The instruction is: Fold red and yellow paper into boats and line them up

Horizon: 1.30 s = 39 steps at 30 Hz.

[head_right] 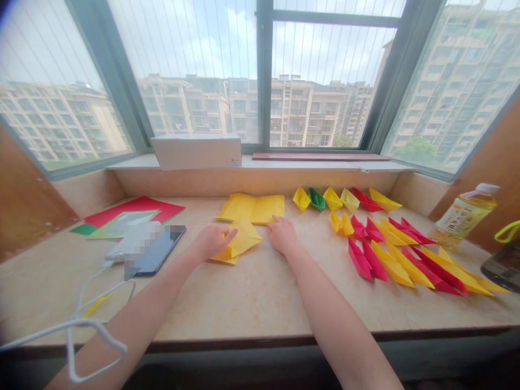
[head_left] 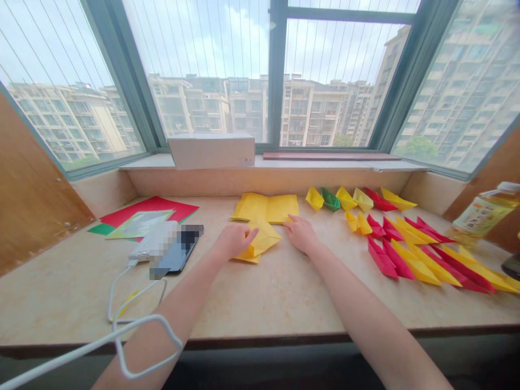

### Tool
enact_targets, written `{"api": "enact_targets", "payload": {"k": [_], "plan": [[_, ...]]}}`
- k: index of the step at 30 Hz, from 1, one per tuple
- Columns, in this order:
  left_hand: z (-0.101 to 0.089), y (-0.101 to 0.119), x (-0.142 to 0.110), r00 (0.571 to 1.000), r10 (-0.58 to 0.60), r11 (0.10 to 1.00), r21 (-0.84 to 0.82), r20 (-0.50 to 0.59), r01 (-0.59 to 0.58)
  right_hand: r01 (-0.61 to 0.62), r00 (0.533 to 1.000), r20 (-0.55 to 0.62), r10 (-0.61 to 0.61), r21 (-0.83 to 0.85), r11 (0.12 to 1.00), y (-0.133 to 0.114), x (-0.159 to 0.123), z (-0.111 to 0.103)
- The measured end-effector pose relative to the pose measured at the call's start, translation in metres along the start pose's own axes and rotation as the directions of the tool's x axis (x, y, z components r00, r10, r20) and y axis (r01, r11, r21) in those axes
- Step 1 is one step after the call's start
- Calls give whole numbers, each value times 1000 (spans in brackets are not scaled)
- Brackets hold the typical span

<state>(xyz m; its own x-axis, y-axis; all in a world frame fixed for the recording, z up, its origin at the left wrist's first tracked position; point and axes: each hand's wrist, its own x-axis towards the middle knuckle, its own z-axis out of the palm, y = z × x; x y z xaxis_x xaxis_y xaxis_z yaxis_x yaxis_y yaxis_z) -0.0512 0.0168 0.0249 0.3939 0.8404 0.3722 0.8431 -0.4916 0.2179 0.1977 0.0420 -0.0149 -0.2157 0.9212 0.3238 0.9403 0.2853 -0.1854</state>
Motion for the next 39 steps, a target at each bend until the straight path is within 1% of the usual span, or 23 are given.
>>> {"api": "enact_targets", "payload": {"k": [3, 4, 5, 7, 9, 10, 12, 14, 17, 19, 21, 23, 25, 28, 30, 31, 32, 34, 35, 36, 37, 38, 39], "plan": [[-4, -15, 0, 992, -122, 991, 46, -31, 124, 37, 999, -11, -37, -24, 999, -3, 2, 2], [-6, -19, 0, 988, -139, 988, 58, -62, 143, 46, 999, -14, -47, -30, 998, -3, 2, 2], [-8, -20, 0, 988, -130, 989, 57, -86, 135, 51, 999, -18, -51, -35, 998, -3, 2, 3], [-12, -18, 0, 994, -34, 999, 13, -105, 35, 42, 999, -28, -43, -40, 998, -2, 2, 5], [-13, -9, 0, 992, 117, 991, -65, -55, -121, 21, 999, -37, -23, -44, 999, -1, 3, 8], [-13, -4, -1, 984, 175, 980, -96, -9, -175, 11, 999, -46, -14, -48, 999, -1, 3, 9], [-10, 4, -2, 969, 236, 964, -146, 68, -224, -8, 996, -94, 2, -57, 998, -1, 4, 10], [-6, 6, -4, 959, 253, 955, -192, 127, -227, -21, 982, -191, 10, -56, 998, -1, 5, 6], [-1, -2, -6, 963, 210, 963, -208, 169, -173, -5, 928, -373, 0, -12, 1000, -1, 5, -7], [0, -13, -6, 980, 130, 975, -200, 149, -99, 36, 880, -474, -13, 40, 999, -1, 4, -15], [1, -22, -5, 988, 55, 984, -178, 146, -29, 81, 841, -542, -9, 108, 991, 1, 3, -21], [2, -29, -4, 990, 7, 988, -154, 143, 15, 111, 808, -588, 32, 205, 972, 4, 3, -24], [4, -32, -3, 995, -30, 983, -176, 93, 46, 123, 768, -632, 105, 306, 944, 7, 4, -24], [4, -27, 0, 995, -98, 938, -334, -1, 92, 144, 691, -700, 181, 379, 914, 9, 2, -27], [2, -20, 0, 989, -144, 850, -513, -12, 118, 194, 661, -735, 153, 364, 911, 5, -2, -31], [1, -15, 1, 987, -163, 775, -619, -1, 128, 234, 658, -745, 115, 347, 908, 1, -6, -33], [0, -11, 1, 985, -174, 672, -730, 12, 127, 286, 665, -744, 60, 328, 900, -4, -10, -35], [-2, -2, 1, 983, -178, 404, -909, 36, 106, 423, 692, -715, -101, 288, 859, -19, -19, -39], [-3, 2, 2, 985, -168, 273, -958, 44, 89, 496, 698, -690, -193, 270, 825, -28, -23, -40], [-4, 5, 2, 986, -162, 169, -983, 46, 73, 565, 699, -651, -296, 249, 786, -37, -27, -41], [-5, 8, 3, 985, -165, 97, -993, 46, 63, 623, 694, -601, -397, 224, 750, -46, -30, -42], [-5, 10, 3, 982, -182, 58, -997, 42, 53, 670, 682, -543, -490, 196, 715, -55, -33, -42], [-5, 11, 4, 976, -213, 46, -998, 35, 45, 699, 673, -492, -553, 175, 694, -63, -36, -42]]}}
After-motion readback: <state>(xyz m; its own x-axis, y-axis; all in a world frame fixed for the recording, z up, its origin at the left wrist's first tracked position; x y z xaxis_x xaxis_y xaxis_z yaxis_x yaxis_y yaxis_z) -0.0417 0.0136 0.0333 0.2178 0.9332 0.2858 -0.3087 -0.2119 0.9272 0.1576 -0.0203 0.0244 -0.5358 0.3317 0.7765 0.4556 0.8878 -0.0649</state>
